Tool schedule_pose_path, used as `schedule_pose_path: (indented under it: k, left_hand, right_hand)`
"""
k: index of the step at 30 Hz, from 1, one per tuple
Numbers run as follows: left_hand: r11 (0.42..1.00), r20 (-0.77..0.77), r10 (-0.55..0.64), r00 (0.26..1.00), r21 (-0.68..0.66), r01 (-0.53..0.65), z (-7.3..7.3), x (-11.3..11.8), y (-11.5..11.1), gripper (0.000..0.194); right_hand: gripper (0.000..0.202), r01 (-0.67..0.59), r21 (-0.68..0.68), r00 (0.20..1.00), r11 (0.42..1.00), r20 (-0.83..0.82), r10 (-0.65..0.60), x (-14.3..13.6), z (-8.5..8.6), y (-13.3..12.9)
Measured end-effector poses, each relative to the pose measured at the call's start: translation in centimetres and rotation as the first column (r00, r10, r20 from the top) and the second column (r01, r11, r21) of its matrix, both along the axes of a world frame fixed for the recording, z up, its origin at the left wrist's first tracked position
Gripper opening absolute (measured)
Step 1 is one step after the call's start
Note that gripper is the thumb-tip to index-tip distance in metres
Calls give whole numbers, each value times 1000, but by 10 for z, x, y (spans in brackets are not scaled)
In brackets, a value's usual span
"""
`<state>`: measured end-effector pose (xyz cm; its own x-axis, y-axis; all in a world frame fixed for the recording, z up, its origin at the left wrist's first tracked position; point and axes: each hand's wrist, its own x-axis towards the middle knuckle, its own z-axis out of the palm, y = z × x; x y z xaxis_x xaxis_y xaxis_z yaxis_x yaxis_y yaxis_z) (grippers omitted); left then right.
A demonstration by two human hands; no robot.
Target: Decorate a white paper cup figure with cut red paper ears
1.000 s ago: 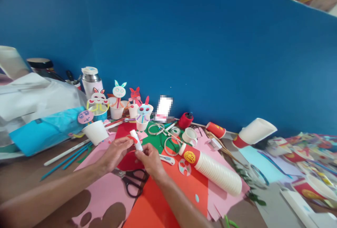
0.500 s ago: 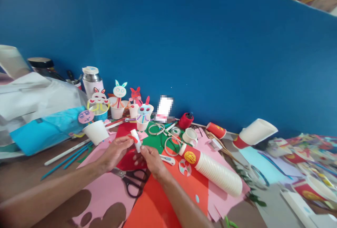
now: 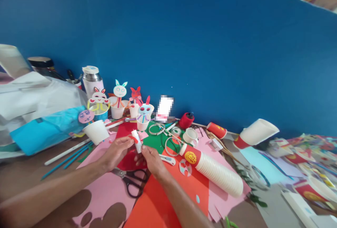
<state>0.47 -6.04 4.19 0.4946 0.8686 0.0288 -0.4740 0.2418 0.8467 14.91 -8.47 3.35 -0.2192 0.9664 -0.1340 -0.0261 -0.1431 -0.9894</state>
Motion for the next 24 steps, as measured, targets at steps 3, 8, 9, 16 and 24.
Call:
schedule_pose_path:
  k: [3,8,9,16,24]
  left_hand:
    - [999,15,32,999,12,-32,-2,-1,2,20]
    - [988,-16,156,988,-15,-156,-10,-1,6,16]
    - [987,-12,157,988,-21,-157,-10,-1,7,16]
    - [999,17,33,999,15,-33,-7,-2,6,19]
    - [992,-11,124,992,12,-124,-10,-3,9,15]
  right_hand:
    - [42,31,-5,999,1000,12,-31,0,-6,2]
    - [35,124,84,983,989,123,-134,-1,-12,4]
    - [35,136,96,980,986,133,-149,0,-12,3]
    - [46,5,0,1000,1000,21,-5,1,-2,2]
    - [36,79,45,989,996,122,-84,0,-5,4]
